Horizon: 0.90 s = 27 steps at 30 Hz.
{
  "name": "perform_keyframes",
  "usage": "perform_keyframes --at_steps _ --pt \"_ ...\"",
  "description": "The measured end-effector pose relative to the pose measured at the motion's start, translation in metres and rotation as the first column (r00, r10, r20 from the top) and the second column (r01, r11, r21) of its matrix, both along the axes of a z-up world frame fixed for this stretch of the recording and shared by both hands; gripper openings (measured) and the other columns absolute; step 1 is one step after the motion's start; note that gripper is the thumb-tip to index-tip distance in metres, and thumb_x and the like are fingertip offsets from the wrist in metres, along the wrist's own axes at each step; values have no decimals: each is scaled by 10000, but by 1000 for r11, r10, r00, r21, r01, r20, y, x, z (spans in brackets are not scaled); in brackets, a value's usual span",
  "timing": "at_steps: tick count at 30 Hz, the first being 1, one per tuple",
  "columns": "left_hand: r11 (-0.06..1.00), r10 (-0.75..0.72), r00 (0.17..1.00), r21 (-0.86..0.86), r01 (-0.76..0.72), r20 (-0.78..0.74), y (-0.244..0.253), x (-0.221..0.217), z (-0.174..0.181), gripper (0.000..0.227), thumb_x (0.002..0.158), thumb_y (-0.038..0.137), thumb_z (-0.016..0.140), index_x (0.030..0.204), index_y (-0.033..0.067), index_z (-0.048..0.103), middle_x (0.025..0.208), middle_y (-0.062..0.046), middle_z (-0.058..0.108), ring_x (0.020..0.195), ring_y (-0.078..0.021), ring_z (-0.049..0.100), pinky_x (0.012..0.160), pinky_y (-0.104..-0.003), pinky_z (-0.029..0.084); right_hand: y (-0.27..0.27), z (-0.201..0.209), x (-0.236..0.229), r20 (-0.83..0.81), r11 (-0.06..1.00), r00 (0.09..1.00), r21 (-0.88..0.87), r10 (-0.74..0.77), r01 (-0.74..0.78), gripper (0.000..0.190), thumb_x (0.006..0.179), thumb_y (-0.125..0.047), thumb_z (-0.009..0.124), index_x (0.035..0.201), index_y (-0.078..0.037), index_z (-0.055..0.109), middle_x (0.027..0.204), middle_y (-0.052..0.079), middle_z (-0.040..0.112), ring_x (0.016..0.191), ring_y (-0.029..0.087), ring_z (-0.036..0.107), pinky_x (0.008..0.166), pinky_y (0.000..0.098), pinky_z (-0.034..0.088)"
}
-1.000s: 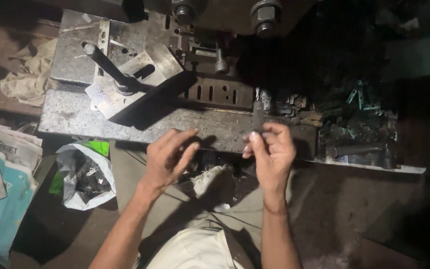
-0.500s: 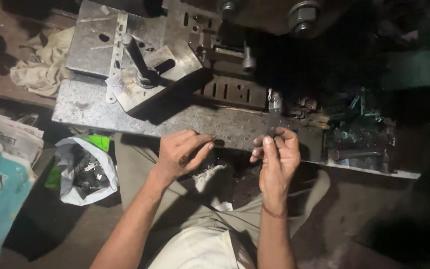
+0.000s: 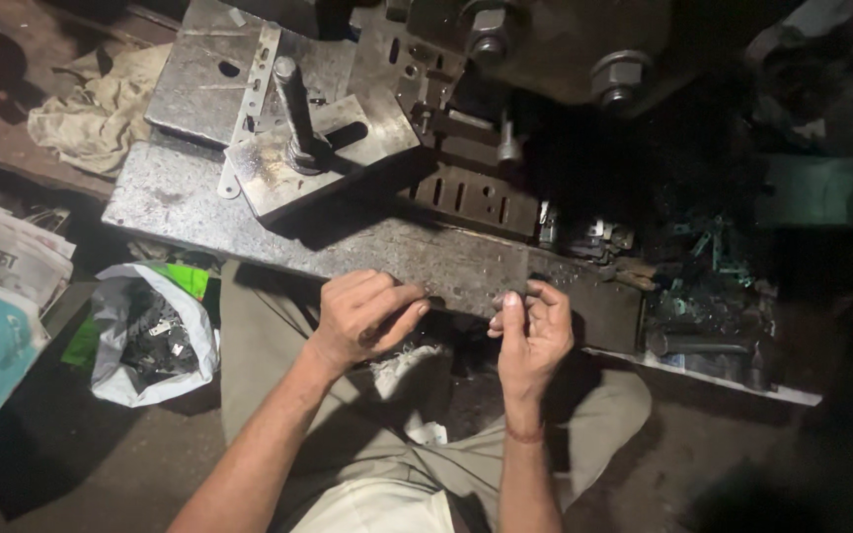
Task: The person sits on the floor in a workshop and operates a manual press machine. They repeatedly pick up small metal strips, place them into the machine's die, and pull a lever to stamp or cut the metal. The processed pieces are then removed and placed into a white bag on the floor.
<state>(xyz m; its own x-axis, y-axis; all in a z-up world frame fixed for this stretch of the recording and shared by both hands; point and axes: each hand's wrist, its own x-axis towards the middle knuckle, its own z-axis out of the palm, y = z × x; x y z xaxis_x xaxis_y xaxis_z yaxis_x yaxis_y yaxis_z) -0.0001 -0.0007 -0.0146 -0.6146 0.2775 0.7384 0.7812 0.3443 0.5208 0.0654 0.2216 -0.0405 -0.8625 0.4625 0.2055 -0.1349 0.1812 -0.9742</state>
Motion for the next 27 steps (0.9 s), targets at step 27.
perform_keyframes --at_steps 27 --pt "997 -80 994 -8 81 77 -5 -3 12 147 836 126 827 926 90 716 713 -37 569 604 -206 569 547 -347 449 -18 89 -98 -71 936 993 331 -99 117 189 1020 48 644 1208 49 663 810 55 705 682 64 617 579 239 497"
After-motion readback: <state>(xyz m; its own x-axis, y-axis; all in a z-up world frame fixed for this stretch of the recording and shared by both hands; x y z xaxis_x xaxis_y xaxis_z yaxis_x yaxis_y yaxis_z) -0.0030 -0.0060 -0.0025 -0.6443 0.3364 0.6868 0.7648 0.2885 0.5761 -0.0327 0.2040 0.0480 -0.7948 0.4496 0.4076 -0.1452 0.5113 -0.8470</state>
